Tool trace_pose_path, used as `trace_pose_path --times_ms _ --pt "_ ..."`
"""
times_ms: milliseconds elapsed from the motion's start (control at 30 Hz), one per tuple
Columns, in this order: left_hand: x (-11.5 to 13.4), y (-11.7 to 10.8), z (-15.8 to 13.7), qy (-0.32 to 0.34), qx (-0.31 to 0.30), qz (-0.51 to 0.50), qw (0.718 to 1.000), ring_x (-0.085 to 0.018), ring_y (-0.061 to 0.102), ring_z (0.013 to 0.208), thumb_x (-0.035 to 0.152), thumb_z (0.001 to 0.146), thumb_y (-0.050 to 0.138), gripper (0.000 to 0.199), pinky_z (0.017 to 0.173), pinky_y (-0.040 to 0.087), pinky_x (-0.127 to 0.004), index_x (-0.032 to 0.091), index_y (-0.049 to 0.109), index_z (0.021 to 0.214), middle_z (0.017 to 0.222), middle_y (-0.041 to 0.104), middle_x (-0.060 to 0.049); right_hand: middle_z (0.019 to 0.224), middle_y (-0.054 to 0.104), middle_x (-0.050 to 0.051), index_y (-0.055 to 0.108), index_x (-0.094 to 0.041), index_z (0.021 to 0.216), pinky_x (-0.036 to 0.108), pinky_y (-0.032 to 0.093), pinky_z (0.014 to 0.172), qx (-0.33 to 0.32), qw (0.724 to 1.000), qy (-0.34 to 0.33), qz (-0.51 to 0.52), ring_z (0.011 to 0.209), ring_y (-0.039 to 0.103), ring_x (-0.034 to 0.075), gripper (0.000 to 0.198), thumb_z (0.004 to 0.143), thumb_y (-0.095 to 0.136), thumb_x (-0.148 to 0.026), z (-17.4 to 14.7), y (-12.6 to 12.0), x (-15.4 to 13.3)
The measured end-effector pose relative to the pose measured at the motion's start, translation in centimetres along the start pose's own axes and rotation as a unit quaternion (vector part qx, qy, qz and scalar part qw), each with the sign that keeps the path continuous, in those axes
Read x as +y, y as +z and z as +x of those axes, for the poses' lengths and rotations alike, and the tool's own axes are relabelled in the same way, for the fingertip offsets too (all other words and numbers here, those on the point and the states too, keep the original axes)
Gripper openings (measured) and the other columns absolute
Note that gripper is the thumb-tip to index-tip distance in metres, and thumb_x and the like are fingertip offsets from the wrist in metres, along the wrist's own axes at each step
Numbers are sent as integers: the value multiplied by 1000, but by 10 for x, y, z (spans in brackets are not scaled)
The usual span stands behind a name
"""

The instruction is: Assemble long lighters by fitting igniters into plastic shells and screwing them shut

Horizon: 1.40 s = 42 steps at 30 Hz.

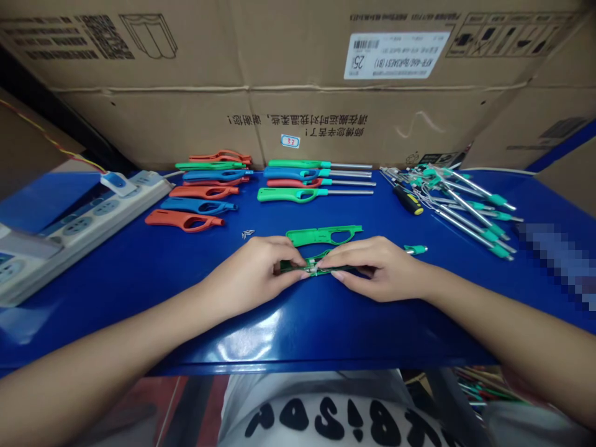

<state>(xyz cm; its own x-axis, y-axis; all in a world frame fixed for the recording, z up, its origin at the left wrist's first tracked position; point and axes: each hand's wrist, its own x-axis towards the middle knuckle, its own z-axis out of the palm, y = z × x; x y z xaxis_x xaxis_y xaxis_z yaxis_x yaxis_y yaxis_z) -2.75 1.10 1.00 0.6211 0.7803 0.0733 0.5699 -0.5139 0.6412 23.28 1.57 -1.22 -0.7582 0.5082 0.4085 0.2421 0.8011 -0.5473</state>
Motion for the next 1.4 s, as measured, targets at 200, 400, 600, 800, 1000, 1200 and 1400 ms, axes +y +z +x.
trace_pose_path --times_ms 200,400,600,800,1000,1200,1400 --pt "1 0 1 0 2 -1 1000 -10 64 68 19 90 73 10 61 47 -20 20 81 95 85 69 -1 115 78 5 72 -19 120 24 55 96 -10 1000 3 -5 108 73 16 28 94 60 -16 -1 0 1" --pt "3 0 0 -1 8 -6 1000 -11 65 69 19 90 72 12 59 49 -21 21 82 96 85 70 -3 115 77 5 71 -20 122 24 55 94 -17 1000 7 1 107 73 16 30 94 60 -16 0 0 2" --pt "1 0 1 6 10 -22 1000 -12 65 65 23 93 68 14 58 51 -22 22 82 89 83 70 -3 118 77 4 70 -22 122 27 55 95 -34 999 14 1 110 72 16 30 95 58 -18 0 -1 0" --pt "2 1 1 35 3 22 999 -13 67 71 19 93 69 13 67 51 -25 21 82 89 81 70 -2 116 78 3 71 -21 120 26 56 89 -38 998 12 -48 105 74 16 28 95 56 -18 -2 2 -2" --pt "2 0 -1 35 7 41 999 -15 69 76 22 94 68 14 70 51 -27 20 81 98 87 73 -4 116 76 6 68 -19 120 26 55 85 -21 997 7 -73 103 73 17 27 95 57 -18 -2 -6 -7" --pt "8 -5 -4 57 43 83 994 -17 68 79 28 93 69 16 72 51 -29 22 79 103 93 75 -3 98 69 5 67 -20 103 24 46 63 -42 994 63 -84 71 59 12 12 95 60 -23 -5 -29 -3" --pt "8 4 -5 165 -1 165 972 -26 59 118 31 99 58 28 102 50 -43 25 72 122 131 66 -8 101 66 5 66 -21 97 26 45 70 -109 985 89 -101 83 62 15 10 97 58 -28 -8 -33 3"
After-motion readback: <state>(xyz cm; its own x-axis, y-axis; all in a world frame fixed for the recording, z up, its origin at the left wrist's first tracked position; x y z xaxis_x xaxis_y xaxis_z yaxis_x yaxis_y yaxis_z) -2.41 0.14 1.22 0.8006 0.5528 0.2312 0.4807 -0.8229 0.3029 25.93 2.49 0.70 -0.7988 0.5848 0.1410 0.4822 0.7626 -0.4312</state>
